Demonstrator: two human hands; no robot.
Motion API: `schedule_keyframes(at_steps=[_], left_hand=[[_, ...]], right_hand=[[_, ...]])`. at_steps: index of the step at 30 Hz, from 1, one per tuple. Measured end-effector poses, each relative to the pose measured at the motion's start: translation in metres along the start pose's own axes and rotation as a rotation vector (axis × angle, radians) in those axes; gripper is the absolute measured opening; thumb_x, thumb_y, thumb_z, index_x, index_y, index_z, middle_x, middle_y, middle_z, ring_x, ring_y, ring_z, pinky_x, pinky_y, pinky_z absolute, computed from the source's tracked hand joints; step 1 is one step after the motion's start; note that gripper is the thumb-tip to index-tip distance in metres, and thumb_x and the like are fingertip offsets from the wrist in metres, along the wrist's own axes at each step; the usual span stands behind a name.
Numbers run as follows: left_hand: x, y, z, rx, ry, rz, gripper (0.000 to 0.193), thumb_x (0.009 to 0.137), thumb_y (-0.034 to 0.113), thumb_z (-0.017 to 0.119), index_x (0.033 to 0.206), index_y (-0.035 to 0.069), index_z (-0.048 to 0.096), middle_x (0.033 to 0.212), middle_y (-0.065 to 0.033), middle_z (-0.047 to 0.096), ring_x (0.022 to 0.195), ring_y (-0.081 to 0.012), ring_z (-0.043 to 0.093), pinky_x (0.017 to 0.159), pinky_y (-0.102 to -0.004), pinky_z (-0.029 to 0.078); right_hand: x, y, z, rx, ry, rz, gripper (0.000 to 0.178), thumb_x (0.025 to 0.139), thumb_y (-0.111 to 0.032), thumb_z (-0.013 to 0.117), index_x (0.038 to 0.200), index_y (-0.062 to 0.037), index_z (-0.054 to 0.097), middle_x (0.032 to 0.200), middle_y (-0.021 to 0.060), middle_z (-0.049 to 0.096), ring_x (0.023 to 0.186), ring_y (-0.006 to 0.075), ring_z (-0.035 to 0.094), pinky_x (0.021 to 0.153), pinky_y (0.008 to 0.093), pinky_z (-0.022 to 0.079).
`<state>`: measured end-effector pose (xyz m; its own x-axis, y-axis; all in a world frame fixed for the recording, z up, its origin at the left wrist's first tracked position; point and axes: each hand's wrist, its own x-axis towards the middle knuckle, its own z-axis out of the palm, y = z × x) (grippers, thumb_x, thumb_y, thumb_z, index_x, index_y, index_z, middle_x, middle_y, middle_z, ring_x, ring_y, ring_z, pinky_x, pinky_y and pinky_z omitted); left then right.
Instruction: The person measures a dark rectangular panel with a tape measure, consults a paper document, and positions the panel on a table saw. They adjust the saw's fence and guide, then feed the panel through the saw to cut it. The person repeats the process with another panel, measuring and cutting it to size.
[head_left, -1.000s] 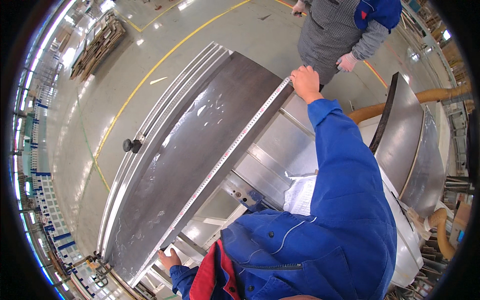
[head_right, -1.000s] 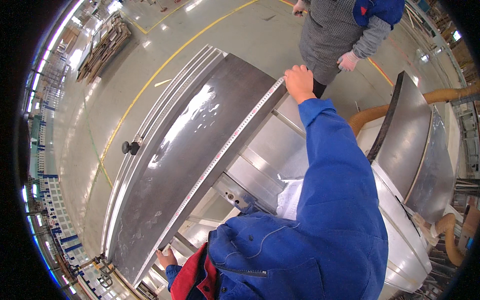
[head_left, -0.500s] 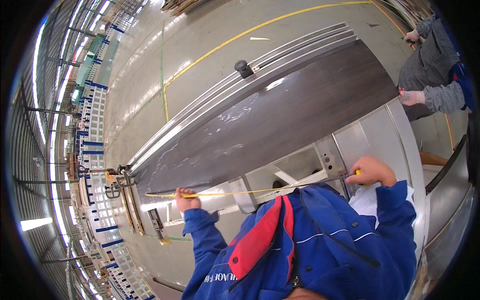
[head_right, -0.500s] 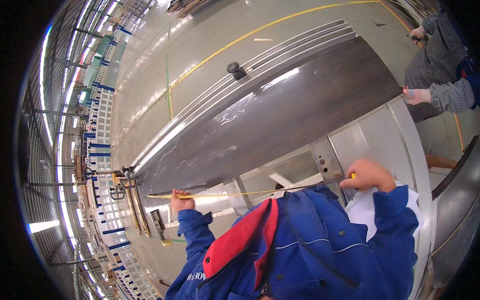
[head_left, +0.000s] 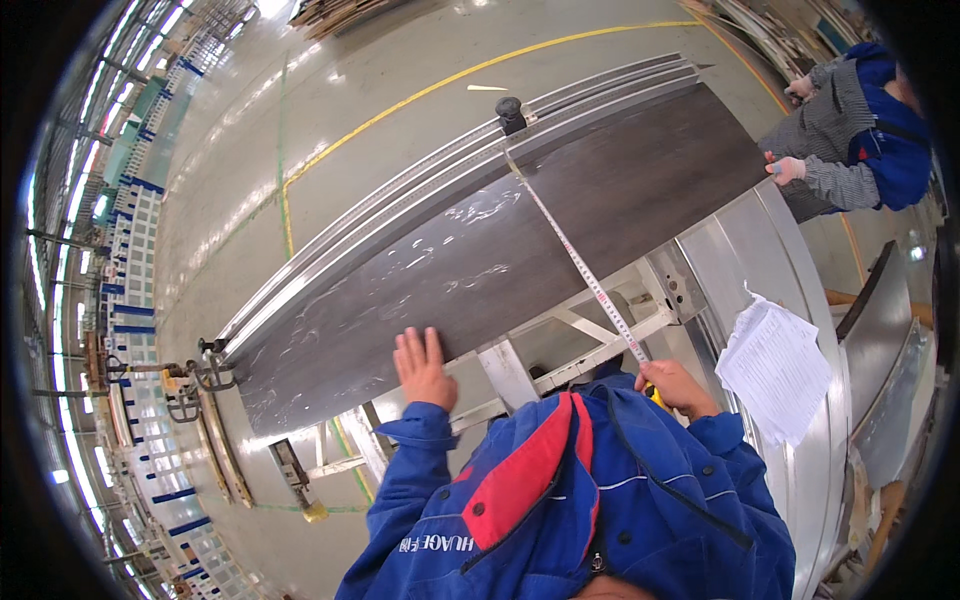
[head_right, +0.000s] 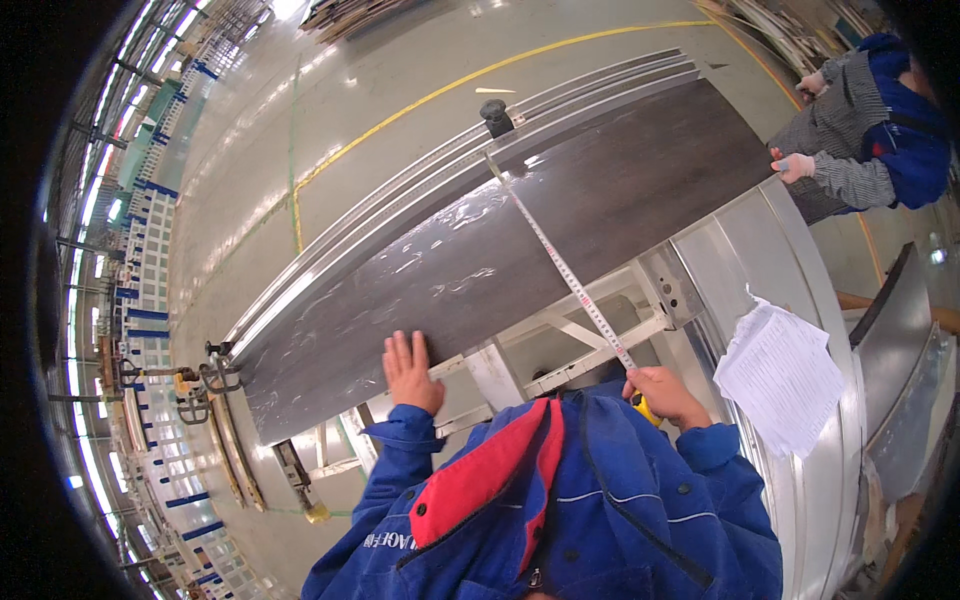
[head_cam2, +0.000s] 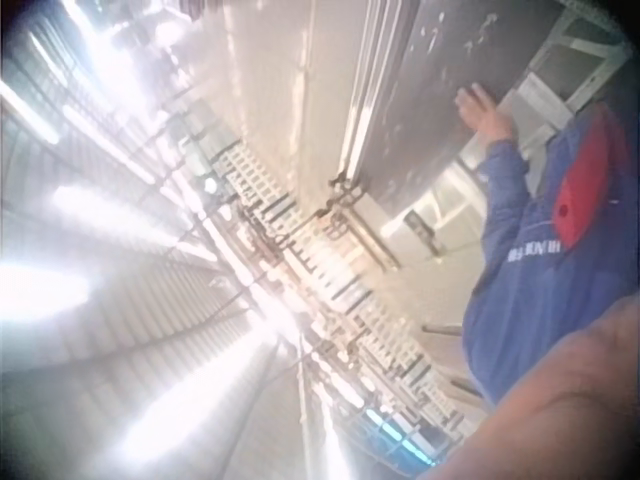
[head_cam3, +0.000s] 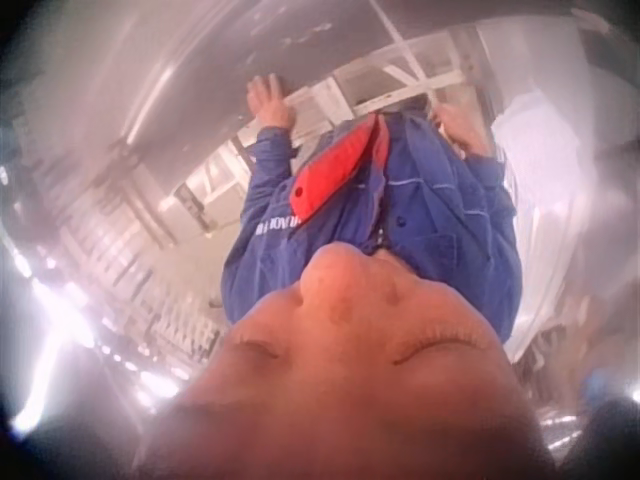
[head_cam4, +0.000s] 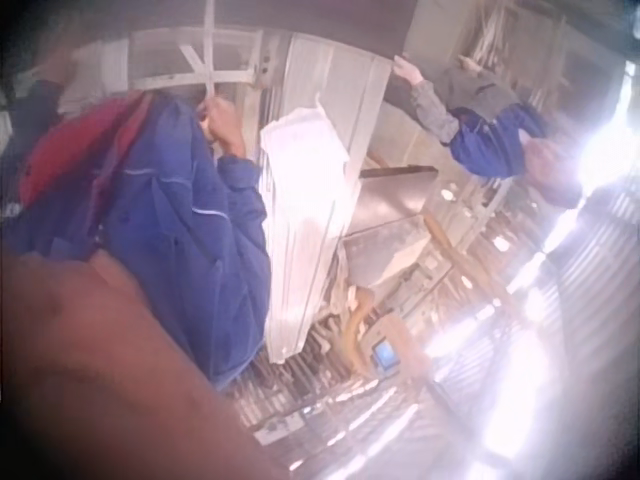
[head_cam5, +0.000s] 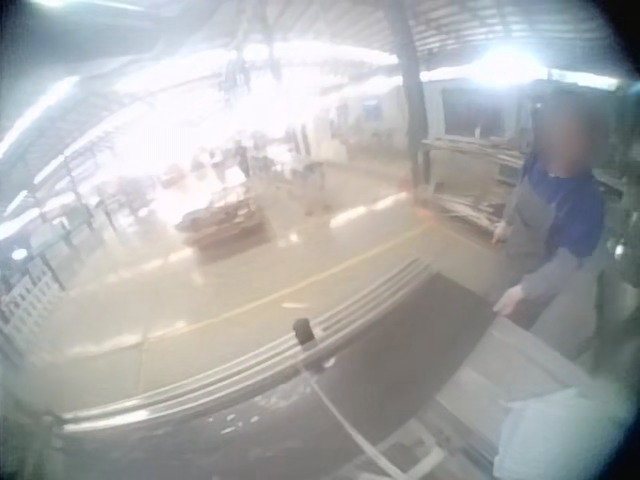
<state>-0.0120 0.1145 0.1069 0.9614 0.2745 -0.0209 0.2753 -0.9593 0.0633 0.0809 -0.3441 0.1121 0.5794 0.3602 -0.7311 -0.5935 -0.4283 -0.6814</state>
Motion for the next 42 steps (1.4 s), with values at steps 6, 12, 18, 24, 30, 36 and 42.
schedule_keyframes(at_steps=[6, 12, 18, 24, 30, 36, 42], left_hand=[[0.001, -0.061, 0.036, 0.196, 0.142, 0.170, 0.076, 0.089, 0.003, 0.056, 0.162, 0.017, 0.041, 0.161, -0.0300, 0.039, 0.148, -0.0516, 0.037, 0.123, -0.0563, 0.031], [-0.017, -0.015, 0.045, 0.162, 0.218, 0.232, 0.066, 0.092, 0.008, 0.054, 0.158, 0.017, 0.048, 0.156, -0.0307, 0.046, 0.142, -0.0526, 0.045, 0.120, -0.0572, 0.036], [-0.020, 0.020, 0.033, 0.121, 0.141, 0.301, 0.064, 0.091, 0.008, 0.055, 0.155, 0.009, 0.049, 0.156, -0.0281, 0.046, 0.145, -0.0502, 0.043, 0.121, -0.0577, 0.034], [-0.021, 0.025, 0.026, 0.110, 0.048, 0.282, 0.076, 0.084, 0.007, 0.060, 0.158, 0.005, 0.044, 0.161, -0.0287, 0.041, 0.149, -0.0507, 0.037, 0.123, -0.0573, 0.029], [-0.015, 0.025, 0.012, 0.135, -0.087, 0.300, 0.099, 0.075, 0.021, 0.078, 0.161, 0.004, 0.033, 0.163, -0.0310, 0.034, 0.152, -0.0498, 0.031, 0.126, -0.0526, 0.027], [-0.011, 0.047, -0.009, -0.284, -0.213, 0.212, 0.091, 0.093, 0.025, 0.074, 0.164, 0.001, 0.024, 0.163, -0.0293, 0.036, 0.150, -0.0498, 0.034, 0.123, -0.0537, 0.033], [-0.014, 0.174, -0.066, -1.398, 0.194, 0.180, 0.093, 0.106, 0.043, 0.058, 0.168, 0.012, -0.004, 0.168, -0.0260, 0.024, 0.143, -0.0449, 0.046, 0.108, -0.0557, 0.049]], right_hand=[[0.004, 0.011, 0.049, -0.093, 0.143, -0.115, 0.048, 0.107, -0.036, 0.053, 0.087, 0.0015, 0.076, 0.083, 0.0107, 0.074, 0.080, 0.0203, 0.068, 0.079, 0.0354, 0.052], [0.005, 0.011, 0.077, -0.122, 0.263, -0.118, 0.049, 0.105, -0.038, 0.055, 0.086, 0.0020, 0.076, 0.081, 0.0127, 0.074, 0.076, 0.0226, 0.068, 0.073, 0.0388, 0.052], [-0.026, 0.042, 0.079, -0.171, 0.426, 0.029, 0.048, 0.104, -0.039, 0.053, 0.086, -0.0013, 0.076, 0.079, 0.0154, 0.074, 0.074, 0.0297, 0.069, 0.072, 0.0418, 0.052], [-0.051, 0.086, 0.077, -0.529, 0.665, -0.046, 0.051, 0.106, -0.044, 0.049, 0.080, -0.0069, 0.071, 0.083, 0.0194, 0.072, 0.081, 0.0436, 0.068, 0.071, 0.0523, 0.051], [-0.046, 0.096, 0.079, -0.762, 0.589, -0.220, 0.031, 0.103, -0.035, 0.057, 0.100, -0.0080, 0.071, 0.093, 0.0200, 0.073, 0.085, 0.0448, 0.068, 0.076, 0.0554, 0.053], [-0.072, 0.100, 0.070, -0.086, 0.452, -0.348, 0.036, 0.094, -0.043, 0.069, 0.100, -0.0092, 0.077, 0.096, 0.0152, 0.076, 0.090, 0.0375, 0.072, 0.079, 0.0465, 0.056], [-0.128, 0.155, 0.016, -0.226, 0.448, -0.470, 0.033, 0.093, -0.045, 0.074, 0.098, -0.0124, 0.076, 0.090, 0.0112, 0.075, 0.086, 0.0354, 0.071, 0.076, 0.0438, 0.056]])
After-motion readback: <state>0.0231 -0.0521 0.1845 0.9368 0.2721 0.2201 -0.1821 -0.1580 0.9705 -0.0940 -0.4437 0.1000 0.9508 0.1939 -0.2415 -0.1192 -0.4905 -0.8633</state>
